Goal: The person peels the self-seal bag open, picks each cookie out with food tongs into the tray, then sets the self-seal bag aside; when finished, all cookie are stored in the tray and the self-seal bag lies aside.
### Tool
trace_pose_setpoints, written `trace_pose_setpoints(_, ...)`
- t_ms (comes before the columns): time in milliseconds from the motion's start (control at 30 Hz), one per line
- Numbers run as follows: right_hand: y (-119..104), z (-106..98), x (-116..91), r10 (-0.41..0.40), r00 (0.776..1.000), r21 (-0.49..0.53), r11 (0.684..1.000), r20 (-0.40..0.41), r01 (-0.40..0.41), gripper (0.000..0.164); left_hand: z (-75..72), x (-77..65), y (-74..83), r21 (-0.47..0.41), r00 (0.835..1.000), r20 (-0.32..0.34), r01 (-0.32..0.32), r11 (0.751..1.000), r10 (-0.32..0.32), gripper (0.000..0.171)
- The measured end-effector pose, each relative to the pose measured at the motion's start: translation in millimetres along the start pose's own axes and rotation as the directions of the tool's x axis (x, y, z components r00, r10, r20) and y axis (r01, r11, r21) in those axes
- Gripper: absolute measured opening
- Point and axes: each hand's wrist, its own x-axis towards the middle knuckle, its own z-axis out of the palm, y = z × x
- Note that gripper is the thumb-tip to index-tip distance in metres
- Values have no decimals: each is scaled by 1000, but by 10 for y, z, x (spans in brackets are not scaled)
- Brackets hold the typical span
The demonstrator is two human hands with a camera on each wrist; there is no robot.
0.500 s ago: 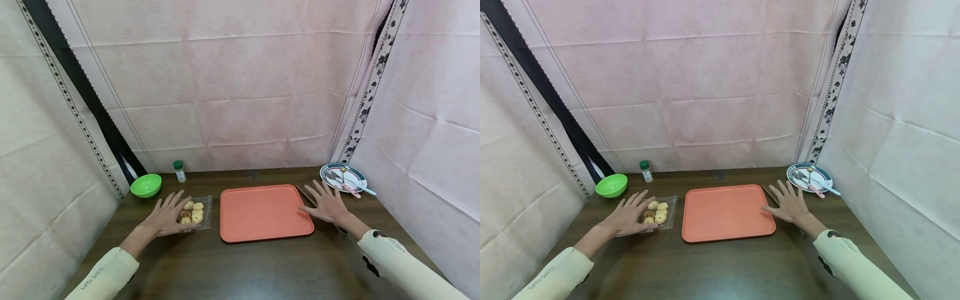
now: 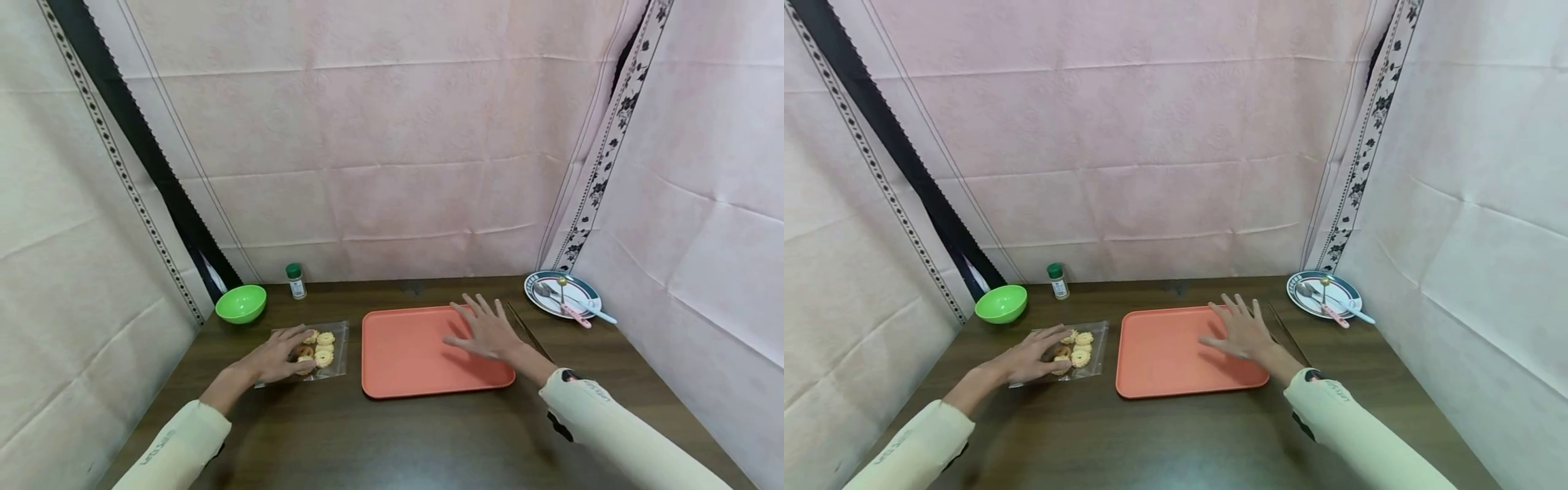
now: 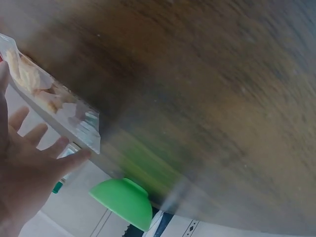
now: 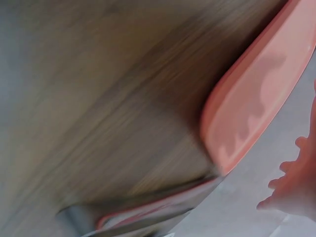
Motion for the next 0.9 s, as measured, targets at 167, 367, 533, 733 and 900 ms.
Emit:
trace_pose_setpoints(167, -294, 64, 106, -48, 999, 41, 998, 10, 48, 85, 47, 13, -50, -68, 1000, -5, -26, 997, 26, 75)
trace_pose_setpoints(367, -571, 145, 221, -103, 993, 97, 991, 62, 97, 80, 78, 30, -66, -109, 999, 6, -36, 993, 37, 72)
trace_pose_setpoints(533, -758, 232, 292, -157, 983, 76, 986, 93, 150, 79, 115, 52, -92, -101, 999, 30, -34, 994, 37, 70)
trace_pose_setpoints(733, -968, 307, 388, -223, 972, 93, 972, 80, 215, 74, 112, 54, -121, -88, 997, 19, -72, 993, 74, 70)
trace_pose_setpoints(900, -1134, 360, 461, -279, 957, 148, 953, 76, 266, 67, 97, 42, -117, -97, 996, 26, -87, 992, 90, 72)
